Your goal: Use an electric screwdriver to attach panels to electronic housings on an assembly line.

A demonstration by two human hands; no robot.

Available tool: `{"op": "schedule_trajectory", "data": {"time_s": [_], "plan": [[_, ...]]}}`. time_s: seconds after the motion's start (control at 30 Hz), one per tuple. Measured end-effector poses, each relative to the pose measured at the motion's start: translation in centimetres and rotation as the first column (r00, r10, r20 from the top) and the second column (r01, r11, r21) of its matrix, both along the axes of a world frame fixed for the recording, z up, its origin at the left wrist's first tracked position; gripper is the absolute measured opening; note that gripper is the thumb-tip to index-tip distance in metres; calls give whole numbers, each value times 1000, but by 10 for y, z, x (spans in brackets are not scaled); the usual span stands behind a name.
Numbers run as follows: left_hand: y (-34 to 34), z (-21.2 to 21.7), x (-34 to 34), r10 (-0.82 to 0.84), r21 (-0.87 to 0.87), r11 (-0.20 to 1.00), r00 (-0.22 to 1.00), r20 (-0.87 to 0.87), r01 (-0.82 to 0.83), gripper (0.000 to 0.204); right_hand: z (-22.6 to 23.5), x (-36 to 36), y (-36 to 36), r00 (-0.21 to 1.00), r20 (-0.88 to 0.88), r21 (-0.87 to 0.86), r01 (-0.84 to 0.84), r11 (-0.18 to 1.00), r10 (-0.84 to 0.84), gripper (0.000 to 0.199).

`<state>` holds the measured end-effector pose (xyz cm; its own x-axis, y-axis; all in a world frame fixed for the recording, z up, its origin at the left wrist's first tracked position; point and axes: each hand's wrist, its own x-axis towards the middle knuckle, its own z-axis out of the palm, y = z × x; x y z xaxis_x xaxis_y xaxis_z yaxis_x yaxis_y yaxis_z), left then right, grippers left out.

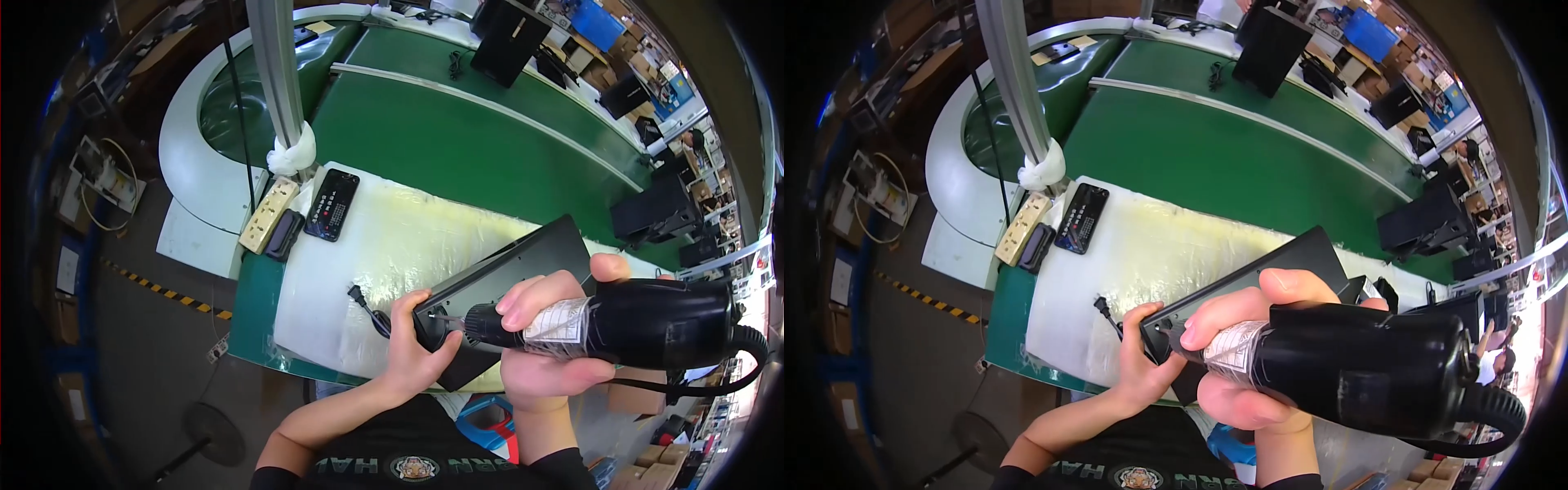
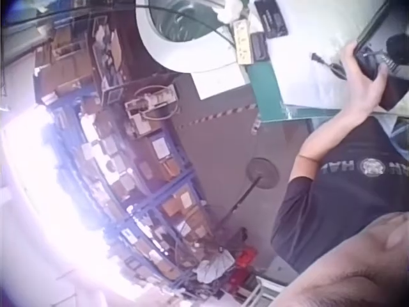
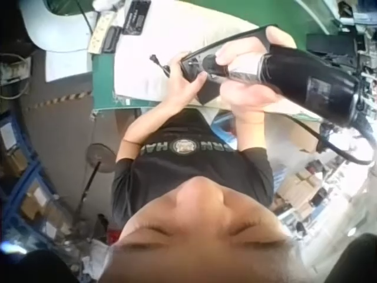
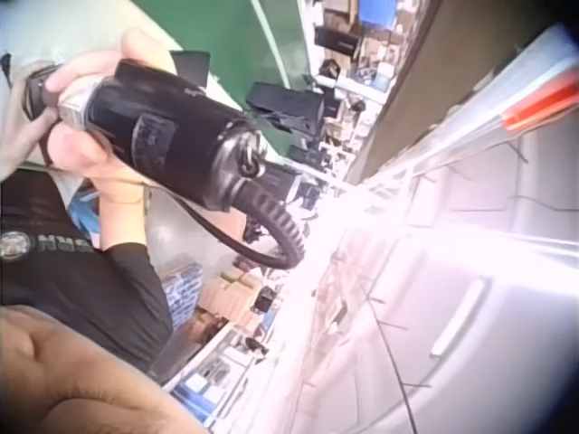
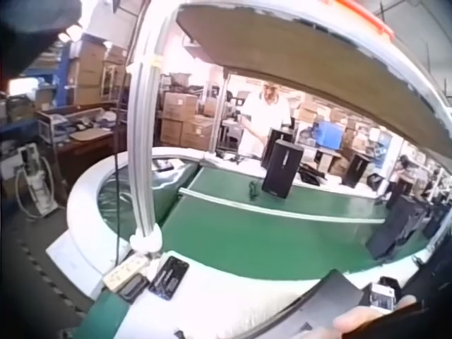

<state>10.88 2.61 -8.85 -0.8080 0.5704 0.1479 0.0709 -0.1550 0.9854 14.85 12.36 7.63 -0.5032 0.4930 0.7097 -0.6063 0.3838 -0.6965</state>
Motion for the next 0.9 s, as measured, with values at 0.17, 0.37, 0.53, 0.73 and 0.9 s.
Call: {"op": "schedule_trajectory", "data": {"time_s": [0.17,0.37,0.53,0.73,0.9], "plan": [[4,3,0,24,10,1000,999,-43,-24,66,-8,-6,4,955,284,248,14,969,-86,84],[3,3,0,71,-4,997,994,-85,-71,67,-11,-22,-13,922,361,213,64,975,-139,76],[-4,6,-1,50,-45,998,994,-93,-54,70,-24,-20,-6,943,328,253,-40,967,-47,77],[-26,-16,-28,-247,62,965,963,-112,254,65,-32,-30,13,962,264,309,-153,939,70,79],[-39,-23,-76,-598,-277,790,789,-143,548,70,-10,-6,20,980,153,31,-130,991,124,81]]}}
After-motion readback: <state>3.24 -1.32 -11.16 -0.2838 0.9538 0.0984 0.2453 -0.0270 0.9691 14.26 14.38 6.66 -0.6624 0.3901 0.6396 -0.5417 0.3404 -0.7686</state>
